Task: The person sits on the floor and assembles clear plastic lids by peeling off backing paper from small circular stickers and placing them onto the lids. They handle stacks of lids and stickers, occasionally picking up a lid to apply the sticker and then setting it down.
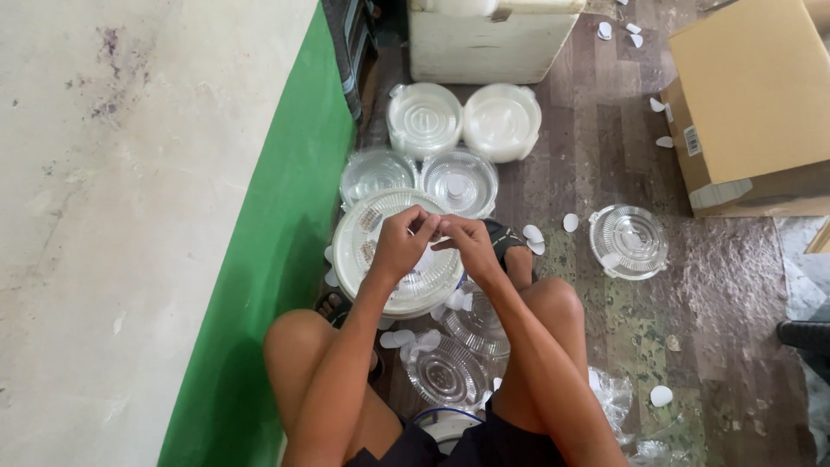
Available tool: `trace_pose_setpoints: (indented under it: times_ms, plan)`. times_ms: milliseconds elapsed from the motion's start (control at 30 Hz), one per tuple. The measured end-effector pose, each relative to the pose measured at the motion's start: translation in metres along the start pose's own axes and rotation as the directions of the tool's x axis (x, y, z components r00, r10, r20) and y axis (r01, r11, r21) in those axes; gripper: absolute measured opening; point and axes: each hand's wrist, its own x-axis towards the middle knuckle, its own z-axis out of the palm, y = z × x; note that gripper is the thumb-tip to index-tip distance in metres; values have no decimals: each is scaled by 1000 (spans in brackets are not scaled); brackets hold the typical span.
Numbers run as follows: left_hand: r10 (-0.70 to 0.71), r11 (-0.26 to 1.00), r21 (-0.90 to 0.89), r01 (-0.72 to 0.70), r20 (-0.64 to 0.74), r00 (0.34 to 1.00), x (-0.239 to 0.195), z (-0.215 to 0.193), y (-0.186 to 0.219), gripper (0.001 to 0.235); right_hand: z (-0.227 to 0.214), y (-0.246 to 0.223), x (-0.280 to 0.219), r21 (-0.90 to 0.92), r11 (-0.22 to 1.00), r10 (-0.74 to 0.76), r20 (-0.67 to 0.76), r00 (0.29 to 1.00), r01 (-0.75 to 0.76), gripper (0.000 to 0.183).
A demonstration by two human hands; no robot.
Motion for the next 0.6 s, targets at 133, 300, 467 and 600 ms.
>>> trace_pose_setpoints:
  times_ms: [133, 300, 467, 600]
  plan:
    - [49, 999, -9, -49, 29, 998, 9, 7, -5, 31, -14, 0, -3, 117, 993, 29, 46, 999, -34, 28]
    - [91, 996, -31, -89, 65, 994, 10, 20, -12, 31, -30, 2, -12, 7, 999, -44, 32, 999, 44, 22]
    - [123, 991, -65, -113, 180, 976, 9, 20, 8, 31, -33, -41, -27, -189, 975, -116, 31, 993, 119, 21]
    - [132, 991, -52, -123, 238, 962, 4, 30, 4, 31, -47, -40, -36, -266, 960, -85, 23, 996, 88, 25]
